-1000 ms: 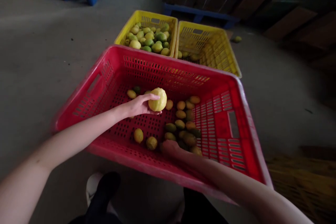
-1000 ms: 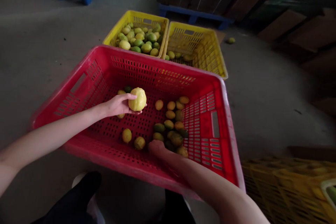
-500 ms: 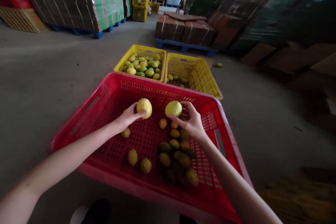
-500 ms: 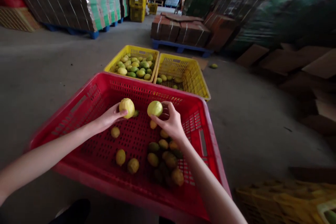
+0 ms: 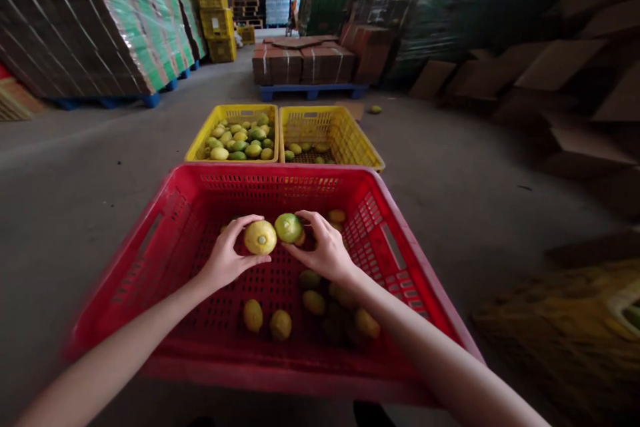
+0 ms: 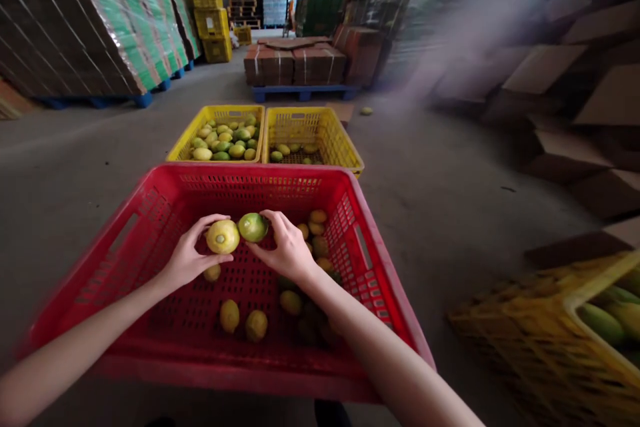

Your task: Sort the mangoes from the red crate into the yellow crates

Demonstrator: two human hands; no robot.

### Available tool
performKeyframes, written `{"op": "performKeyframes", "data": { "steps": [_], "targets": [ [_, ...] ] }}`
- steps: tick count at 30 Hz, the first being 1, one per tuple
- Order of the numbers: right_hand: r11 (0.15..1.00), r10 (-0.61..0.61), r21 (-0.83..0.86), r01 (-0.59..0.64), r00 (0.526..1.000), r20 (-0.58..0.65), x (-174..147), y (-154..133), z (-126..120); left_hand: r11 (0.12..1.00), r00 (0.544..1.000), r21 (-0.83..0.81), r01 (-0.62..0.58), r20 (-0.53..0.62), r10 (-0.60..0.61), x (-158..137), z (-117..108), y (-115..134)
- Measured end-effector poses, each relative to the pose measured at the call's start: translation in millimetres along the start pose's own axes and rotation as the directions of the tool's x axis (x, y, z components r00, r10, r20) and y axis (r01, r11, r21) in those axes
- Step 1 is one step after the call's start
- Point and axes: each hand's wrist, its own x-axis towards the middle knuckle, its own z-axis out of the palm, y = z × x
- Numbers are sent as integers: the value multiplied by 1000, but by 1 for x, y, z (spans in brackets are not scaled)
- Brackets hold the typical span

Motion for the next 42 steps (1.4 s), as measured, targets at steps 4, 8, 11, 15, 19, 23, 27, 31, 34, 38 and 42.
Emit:
{"op": "performKeyframes", "data": {
  "steps": [4, 8, 11, 15, 19, 23, 27, 31, 34, 38, 42],
  "targets": [
    [997, -76, -15, 76, 997, -29, 0, -1, -1, 999, 999, 19, -39, -21, 39, -1, 0, -2],
    [995, -98, -5, 98, 995, -22, 0, 1, -3, 999, 1000, -19, -27, -12, 27, -2, 1, -3],
    [997, -81, 3, 81, 997, -9, 0, 2, -2, 994, 1000, -107, 15, 14, -13, -1, 2, -6],
    [998, -62, -3, 62, 998, -2, -1, 3, 0, 996, 1000, -90, 0, 11, 1, 1, 0, -9],
    [999, -47, 0, 47, 999, -4, -1, 2, -1, 996, 993, 8, -88, -74, 88, 3, -1, -6],
    [1000, 16, 26, -17, 1000, 21, 0, 1, -2, 999, 998, -38, 21, -57, -24, 6, -3, -3],
    [960, 179, 187, -209, 970, 163, 2, 1, 1, 884, 918, -251, 394, 62, -392, 8, -4, -7],
    [652, 394, 425, -628, 759, 518, -2, 0, 11, 529, 688, -459, 714, 317, -653, 9, 2, -14],
    [248, 447, 424, -871, 491, 748, -7, 2, 22, 200, 408, -427, 882, 477, -779, 11, 7, -16],
    [-45, 481, 296, -954, 239, 843, -13, 9, 37, 18, 190, -302, 953, 551, -813, 12, 8, -16],
    [-113, 493, 243, -963, 158, 856, -16, 14, 44, 19, 177, -275, 961, 563, -807, 10, 8, -21]
  ]
}}
